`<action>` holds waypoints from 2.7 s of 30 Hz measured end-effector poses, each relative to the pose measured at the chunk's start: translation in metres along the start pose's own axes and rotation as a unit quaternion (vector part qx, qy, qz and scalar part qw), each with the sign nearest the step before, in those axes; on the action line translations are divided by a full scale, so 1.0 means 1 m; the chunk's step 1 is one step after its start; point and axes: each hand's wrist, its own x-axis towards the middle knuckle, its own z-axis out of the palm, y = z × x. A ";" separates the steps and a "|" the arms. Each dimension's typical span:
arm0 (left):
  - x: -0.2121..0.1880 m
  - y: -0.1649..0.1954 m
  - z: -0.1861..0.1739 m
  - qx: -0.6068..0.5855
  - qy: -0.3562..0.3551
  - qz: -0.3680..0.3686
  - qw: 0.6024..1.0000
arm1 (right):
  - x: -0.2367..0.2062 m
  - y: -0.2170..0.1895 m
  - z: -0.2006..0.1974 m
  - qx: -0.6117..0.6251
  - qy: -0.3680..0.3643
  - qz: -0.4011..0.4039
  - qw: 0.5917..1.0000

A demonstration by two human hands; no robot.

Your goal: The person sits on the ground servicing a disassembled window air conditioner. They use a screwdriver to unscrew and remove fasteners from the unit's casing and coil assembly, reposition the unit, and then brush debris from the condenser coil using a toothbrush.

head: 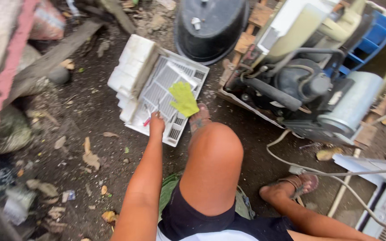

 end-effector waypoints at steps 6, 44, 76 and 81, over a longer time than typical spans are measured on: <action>-0.006 0.004 0.013 0.028 0.047 0.004 0.998 | -0.001 0.009 -0.019 -0.012 0.014 -0.019 1.000; -0.138 0.309 -0.005 -0.648 -0.075 0.111 0.750 | 0.271 0.002 0.052 0.480 0.008 -0.003 0.877; -0.154 0.372 0.069 -0.422 0.093 0.259 0.864 | 0.483 -0.009 0.253 0.359 -0.294 -0.079 0.883; -0.150 0.379 0.068 -0.407 0.135 0.242 0.870 | 0.481 -0.010 0.254 0.415 -0.256 -0.033 0.872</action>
